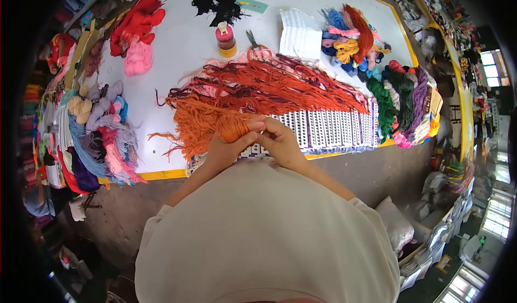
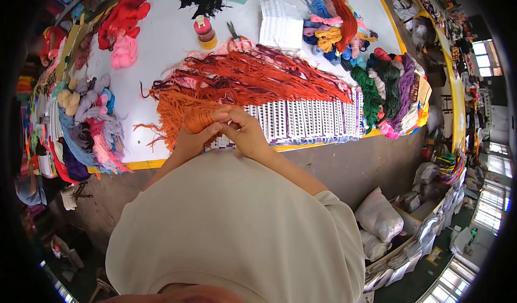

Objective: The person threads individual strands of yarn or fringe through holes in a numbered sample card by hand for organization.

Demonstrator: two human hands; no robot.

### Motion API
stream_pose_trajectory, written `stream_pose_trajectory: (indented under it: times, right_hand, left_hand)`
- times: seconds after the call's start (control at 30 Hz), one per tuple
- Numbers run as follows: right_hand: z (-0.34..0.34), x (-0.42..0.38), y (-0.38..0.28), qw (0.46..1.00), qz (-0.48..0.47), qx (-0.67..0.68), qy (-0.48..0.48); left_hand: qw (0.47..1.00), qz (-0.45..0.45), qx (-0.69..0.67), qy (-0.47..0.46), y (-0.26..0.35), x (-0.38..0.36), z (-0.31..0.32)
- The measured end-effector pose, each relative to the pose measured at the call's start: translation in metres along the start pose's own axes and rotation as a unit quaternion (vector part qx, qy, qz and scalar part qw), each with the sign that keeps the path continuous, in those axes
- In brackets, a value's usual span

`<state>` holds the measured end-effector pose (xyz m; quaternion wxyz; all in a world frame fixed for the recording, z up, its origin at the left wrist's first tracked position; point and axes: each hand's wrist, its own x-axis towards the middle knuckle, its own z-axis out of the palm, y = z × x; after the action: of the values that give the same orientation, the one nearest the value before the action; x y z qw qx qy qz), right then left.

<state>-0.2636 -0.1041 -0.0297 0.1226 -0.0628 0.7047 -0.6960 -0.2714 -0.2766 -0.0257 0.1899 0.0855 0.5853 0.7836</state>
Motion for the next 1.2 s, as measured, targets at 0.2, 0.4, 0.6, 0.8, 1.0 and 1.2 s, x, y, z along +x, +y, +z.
stream_pose_trajectory:
  times: [0.2, 0.4, 0.6, 0.8, 1.0, 1.2]
  right_hand:
    - [0.000, 0.002, -0.002, 1.000, -0.002, 0.025, 0.008]
    - [0.002, 0.002, 0.002, 0.997, 0.015, 0.074, 0.009]
    - [-0.001, 0.003, 0.005, 0.997, 0.028, 0.072, 0.004]
    - [-0.001, 0.002, 0.009, 0.995, 0.007, 0.101, 0.011]
    - [-0.005, 0.003, 0.011, 0.990, 0.055, 0.129, 0.003]
    - [-0.012, 0.011, 0.000, 0.968, 0.111, 0.218, 0.061]
  left_hand:
    - [0.997, -0.047, -0.051, 0.024, 0.005, 0.002, 0.007]
    - [0.990, -0.097, -0.079, 0.064, 0.000, 0.000, 0.008]
    - [0.989, -0.121, -0.060, 0.058, -0.004, 0.001, 0.004]
    - [0.993, -0.065, -0.082, 0.055, -0.008, 0.003, 0.006]
    - [0.993, -0.049, 0.101, 0.028, 0.002, 0.011, 0.005]
    - [0.988, -0.067, -0.114, 0.084, 0.017, 0.022, 0.017]
